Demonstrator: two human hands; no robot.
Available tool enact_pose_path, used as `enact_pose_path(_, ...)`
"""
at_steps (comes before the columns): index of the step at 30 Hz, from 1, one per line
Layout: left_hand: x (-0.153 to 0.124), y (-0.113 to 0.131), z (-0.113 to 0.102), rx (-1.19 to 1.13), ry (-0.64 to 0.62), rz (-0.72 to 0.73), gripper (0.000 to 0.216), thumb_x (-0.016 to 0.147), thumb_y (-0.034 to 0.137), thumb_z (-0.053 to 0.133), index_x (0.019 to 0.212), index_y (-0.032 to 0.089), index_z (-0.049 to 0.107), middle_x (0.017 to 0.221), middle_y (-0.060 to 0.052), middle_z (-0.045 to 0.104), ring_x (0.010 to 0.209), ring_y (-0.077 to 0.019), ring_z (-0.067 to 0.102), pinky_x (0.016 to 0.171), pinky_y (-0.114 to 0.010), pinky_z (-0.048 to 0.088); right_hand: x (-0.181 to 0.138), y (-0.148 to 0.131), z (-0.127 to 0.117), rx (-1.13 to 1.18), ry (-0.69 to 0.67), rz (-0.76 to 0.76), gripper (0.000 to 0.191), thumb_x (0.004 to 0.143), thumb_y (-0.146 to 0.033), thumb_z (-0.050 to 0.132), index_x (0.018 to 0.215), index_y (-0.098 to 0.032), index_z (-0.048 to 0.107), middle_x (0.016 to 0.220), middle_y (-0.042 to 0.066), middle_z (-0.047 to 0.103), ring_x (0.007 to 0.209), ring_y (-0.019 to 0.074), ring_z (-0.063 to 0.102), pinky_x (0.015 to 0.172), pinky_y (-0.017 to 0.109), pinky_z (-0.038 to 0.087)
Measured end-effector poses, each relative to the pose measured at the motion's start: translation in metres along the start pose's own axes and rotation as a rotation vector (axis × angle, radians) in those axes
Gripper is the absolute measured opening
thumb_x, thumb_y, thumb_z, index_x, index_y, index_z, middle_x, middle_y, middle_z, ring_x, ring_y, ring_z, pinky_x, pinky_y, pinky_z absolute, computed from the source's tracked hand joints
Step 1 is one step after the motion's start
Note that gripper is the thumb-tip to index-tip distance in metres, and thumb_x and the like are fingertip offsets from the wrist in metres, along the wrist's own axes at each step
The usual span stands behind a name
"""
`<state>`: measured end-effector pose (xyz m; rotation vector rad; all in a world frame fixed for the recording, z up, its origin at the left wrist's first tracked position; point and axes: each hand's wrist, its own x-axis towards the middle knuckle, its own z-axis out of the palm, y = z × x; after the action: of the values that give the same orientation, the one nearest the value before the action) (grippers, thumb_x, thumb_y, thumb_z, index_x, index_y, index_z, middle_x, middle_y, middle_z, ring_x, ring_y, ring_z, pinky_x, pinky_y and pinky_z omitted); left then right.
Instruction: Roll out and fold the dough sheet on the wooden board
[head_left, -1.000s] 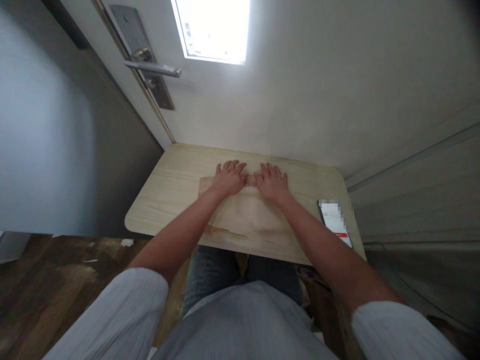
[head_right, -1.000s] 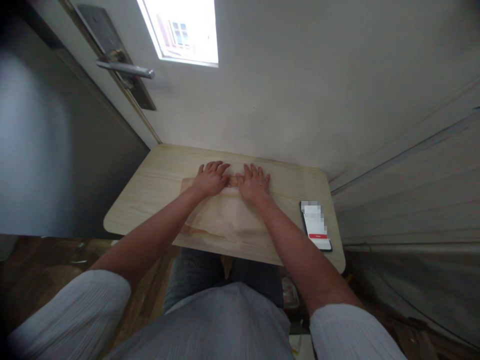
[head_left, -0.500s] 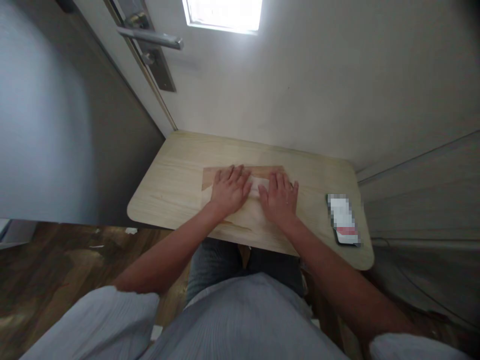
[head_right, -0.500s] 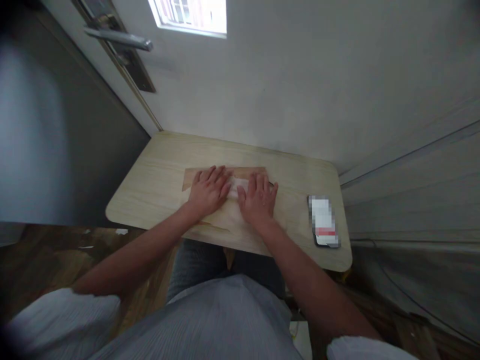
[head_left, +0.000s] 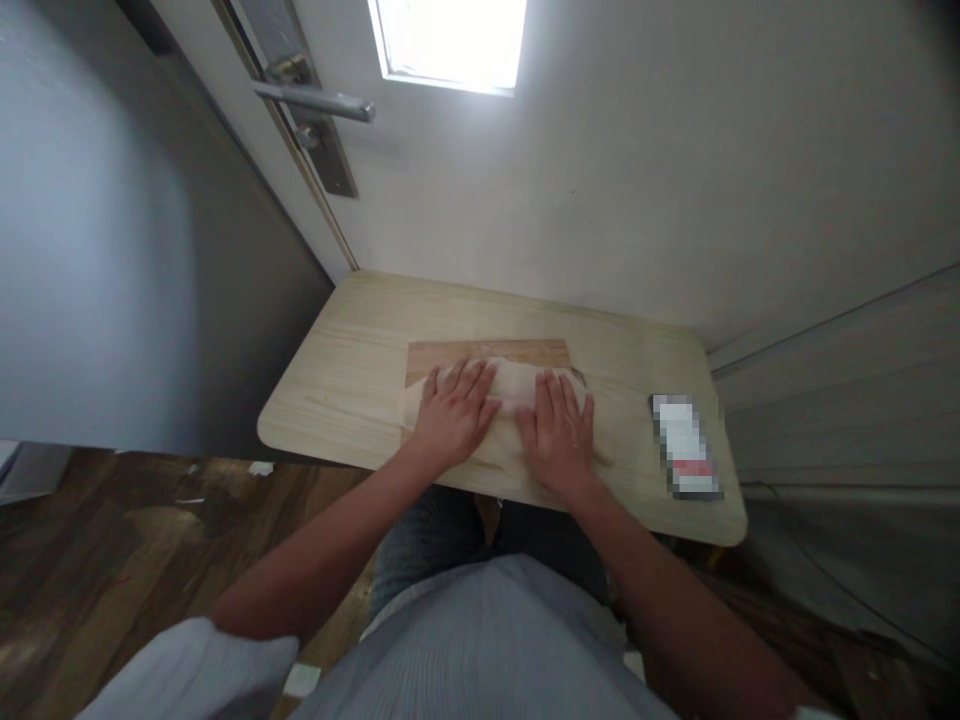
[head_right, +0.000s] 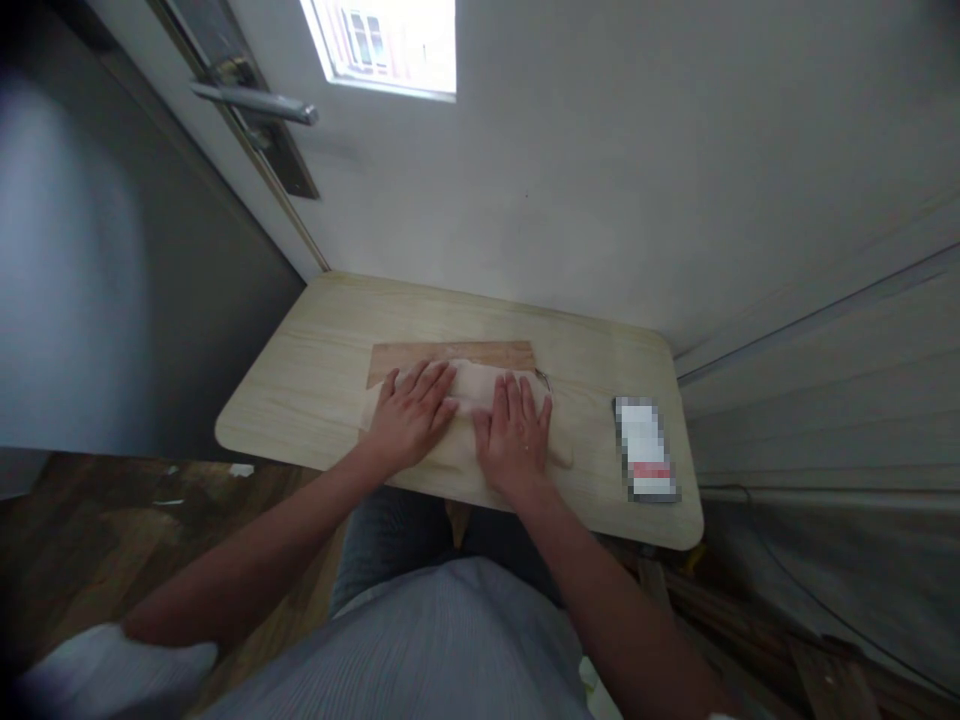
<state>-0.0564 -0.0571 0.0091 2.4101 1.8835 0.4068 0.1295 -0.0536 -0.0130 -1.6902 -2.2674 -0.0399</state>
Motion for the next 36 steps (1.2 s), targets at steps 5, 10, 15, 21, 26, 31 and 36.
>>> enact_pose_path(5, 0.071, -0.009, 0.007, -0.001, -0.033, -0.084, 0.054, 0.105, 0.049, 0.025, 0.152, 0.029, 0.044, 0.162, -0.005, 0.037, 0.151, -0.0303, 0.029, 0.121, -0.061, 0.017, 0.078, 0.016, 0.008, -0.001, -0.106, 0.108, 0.061, 0.105, -0.045, 0.023, 0.152, -0.011, 0.042, 0.157, 0.018, 0.041, 0.145, 0.0333, 0.035, 0.116, 0.063, 0.020)
enact_pose_path(10, 0.065, -0.007, 0.004, -0.001, -0.032, -0.077, 0.053, 0.105, 0.047, 0.028, 0.152, 0.030, 0.042, 0.163, -0.004, 0.037, 0.151, -0.0284, 0.028, 0.122, -0.058, 0.015, 0.071, 0.012, 0.003, -0.025, -0.130, 0.094, 0.062, 0.104, -0.045, 0.026, 0.151, -0.009, 0.041, 0.158, 0.020, 0.039, 0.147, 0.0337, 0.032, 0.117, 0.062, 0.018)
enact_pose_path(15, -0.017, 0.004, -0.003, -0.039, -0.031, -0.009, 0.054, 0.105, 0.044, 0.030, 0.156, 0.026, 0.035, 0.161, -0.005, 0.040, 0.152, -0.0241, 0.027, 0.125, -0.053, 0.012, -0.018, -0.012, -0.012, -0.005, -0.084, 0.008, 0.067, 0.104, -0.047, 0.028, 0.155, -0.004, 0.032, 0.161, 0.020, 0.033, 0.151, 0.0316, 0.024, 0.121, 0.057, 0.013)
enact_pose_path(21, -0.050, 0.008, -0.002, -0.043, -0.028, -0.035, 0.055, 0.105, 0.042, 0.032, 0.158, 0.025, 0.031, 0.161, -0.007, 0.039, 0.152, -0.0243, 0.029, 0.126, -0.054, 0.006, -0.048, -0.021, -0.015, 0.023, -0.066, -0.028, 0.065, 0.103, -0.043, 0.031, 0.158, -0.008, 0.028, 0.163, 0.018, 0.029, 0.153, 0.0294, 0.020, 0.122, 0.056, 0.013)
enact_pose_path(26, 0.028, -0.004, 0.005, 0.001, -0.023, -0.063, 0.055, 0.105, 0.047, 0.027, 0.154, 0.027, 0.040, 0.161, -0.005, 0.039, 0.152, -0.0252, 0.028, 0.124, -0.055, 0.013, 0.037, -0.003, 0.001, -0.005, -0.089, 0.047, 0.063, 0.104, -0.046, 0.026, 0.153, -0.008, 0.038, 0.160, 0.019, 0.036, 0.151, 0.0319, 0.025, 0.121, 0.060, 0.012)
enact_pose_path(31, 0.098, -0.018, 0.011, 0.001, -0.082, -0.123, 0.059, 0.103, 0.051, 0.024, 0.153, 0.023, 0.042, 0.163, -0.007, 0.035, 0.151, -0.0303, 0.027, 0.120, -0.060, 0.020, 0.111, 0.012, 0.010, 0.022, -0.163, 0.156, 0.064, 0.103, -0.047, 0.027, 0.154, -0.010, 0.037, 0.161, 0.019, 0.034, 0.147, 0.0372, 0.030, 0.115, 0.067, 0.020)
enact_pose_path(36, 0.069, -0.010, 0.007, 0.004, -0.033, -0.114, 0.057, 0.104, 0.048, 0.024, 0.151, 0.023, 0.044, 0.161, -0.007, 0.038, 0.150, -0.0294, 0.029, 0.121, -0.058, 0.017, 0.083, 0.003, 0.003, 0.005, -0.153, 0.123, 0.063, 0.104, -0.046, 0.028, 0.153, -0.009, 0.038, 0.161, 0.018, 0.034, 0.148, 0.0355, 0.029, 0.118, 0.065, 0.018)
